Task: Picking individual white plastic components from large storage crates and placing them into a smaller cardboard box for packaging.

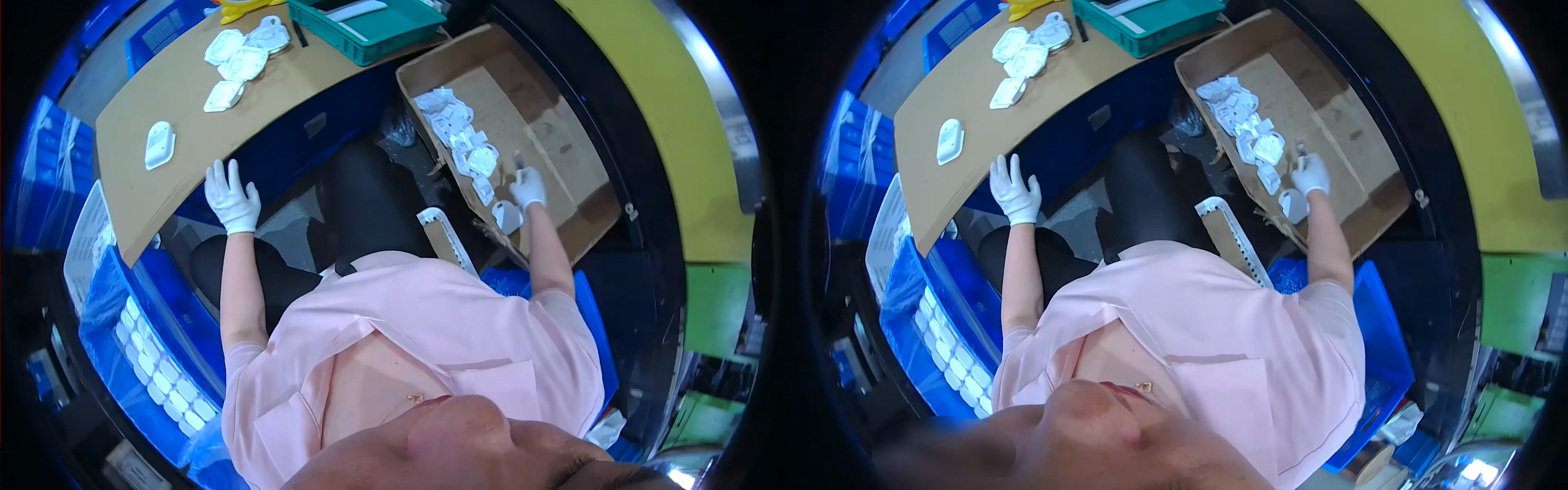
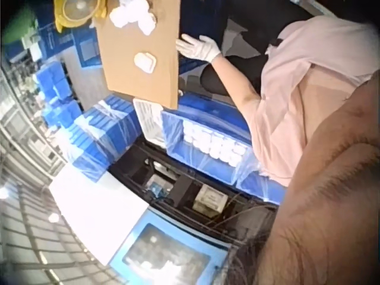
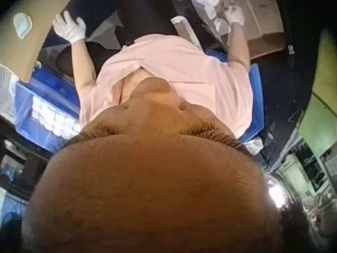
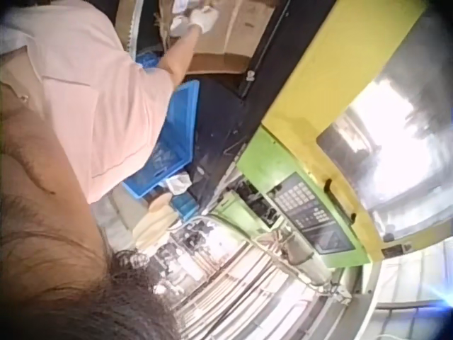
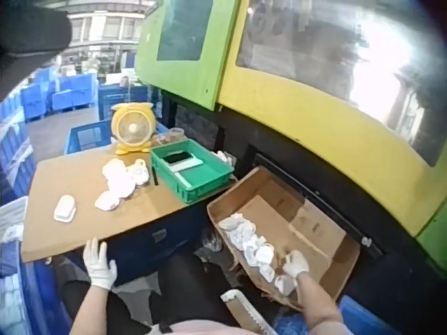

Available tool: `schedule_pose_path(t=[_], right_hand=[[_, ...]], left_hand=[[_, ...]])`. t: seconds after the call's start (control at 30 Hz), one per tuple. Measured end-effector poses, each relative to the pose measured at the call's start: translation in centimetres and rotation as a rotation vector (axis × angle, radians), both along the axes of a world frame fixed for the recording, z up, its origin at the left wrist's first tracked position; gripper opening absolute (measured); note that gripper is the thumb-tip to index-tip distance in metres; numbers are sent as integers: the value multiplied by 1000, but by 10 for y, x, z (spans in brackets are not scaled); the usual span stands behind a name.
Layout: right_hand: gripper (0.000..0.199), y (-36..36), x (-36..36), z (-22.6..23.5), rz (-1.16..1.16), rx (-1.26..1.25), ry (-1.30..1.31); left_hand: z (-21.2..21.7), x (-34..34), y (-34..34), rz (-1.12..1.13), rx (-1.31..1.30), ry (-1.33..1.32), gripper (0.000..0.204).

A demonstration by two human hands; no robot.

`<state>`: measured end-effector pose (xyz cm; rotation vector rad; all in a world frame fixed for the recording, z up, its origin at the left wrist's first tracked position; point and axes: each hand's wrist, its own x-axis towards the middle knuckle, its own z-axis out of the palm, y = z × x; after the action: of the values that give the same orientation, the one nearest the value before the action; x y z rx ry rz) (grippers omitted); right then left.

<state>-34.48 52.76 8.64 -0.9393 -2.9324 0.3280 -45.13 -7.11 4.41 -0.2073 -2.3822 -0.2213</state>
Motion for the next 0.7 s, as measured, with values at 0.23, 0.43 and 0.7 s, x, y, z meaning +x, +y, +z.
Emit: schedule_pose_path(t=[0.23, 0.43, 0.7], right_hand=[[38, -21, -47, -126, 128, -159, -297], [25, -20, -52, -140, -60, -159, -235], [25, -23, -48, -136, -52, -140, -118]], left_hand=[[-30, 34, 12, -152, 253, -416, 34], [-49, 38, 23, -287, 314, -527, 27], [-43, 32, 44, -367, 234, -736, 23]])
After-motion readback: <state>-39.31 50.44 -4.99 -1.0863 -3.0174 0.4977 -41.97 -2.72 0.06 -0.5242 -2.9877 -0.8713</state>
